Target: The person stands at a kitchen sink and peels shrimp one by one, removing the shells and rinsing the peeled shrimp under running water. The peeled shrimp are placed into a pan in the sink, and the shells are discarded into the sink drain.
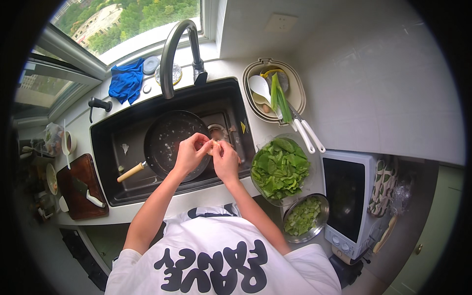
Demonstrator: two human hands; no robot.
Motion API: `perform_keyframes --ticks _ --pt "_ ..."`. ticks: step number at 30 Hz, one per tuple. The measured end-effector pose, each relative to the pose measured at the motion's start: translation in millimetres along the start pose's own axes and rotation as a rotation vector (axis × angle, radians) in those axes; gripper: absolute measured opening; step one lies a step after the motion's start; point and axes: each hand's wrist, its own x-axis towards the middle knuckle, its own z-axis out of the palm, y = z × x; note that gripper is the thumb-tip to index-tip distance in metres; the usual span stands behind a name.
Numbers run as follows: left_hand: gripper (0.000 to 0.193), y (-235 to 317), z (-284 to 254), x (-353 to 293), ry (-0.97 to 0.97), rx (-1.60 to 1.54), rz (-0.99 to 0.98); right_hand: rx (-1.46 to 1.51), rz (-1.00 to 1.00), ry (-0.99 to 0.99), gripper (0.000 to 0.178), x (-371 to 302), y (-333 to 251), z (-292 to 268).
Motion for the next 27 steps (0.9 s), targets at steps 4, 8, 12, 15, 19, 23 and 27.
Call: perform_keyframes --ticks 4,8,12,15,19,23,27 --pt "0.016 1 -7 0 -0.019 -0.021 0.136 0.034 0.062 -0.022 0.027 4 8 -1" --pt "0.017 3 -14 1 -0.007 0.138 0.234 0.140 0.048 -0.073 0.031 5 10 2" --pt "0.016 -6 -9 9 0.189 0.185 0.160 0.169 0.084 -0.070 0.029 4 18 5" --pt "0.016 -13 -12 22 0.290 0.150 0.080 0.265 0.159 -0.030 0.028 -3 21 -1" --pt "0.025 -9 -2 31 -0.007 0.276 0.107 0.397 0.215 -0.071 0.027 -7 1 -10" --pt "0.037 3 8 28 -0.272 0.051 0.184 0.392 0.150 0.037 0.026 0 9 -12" --pt "0.023 16 4 26 -0.354 0.238 0.211 0.305 0.148 0.032 0.027 4 10 -14"
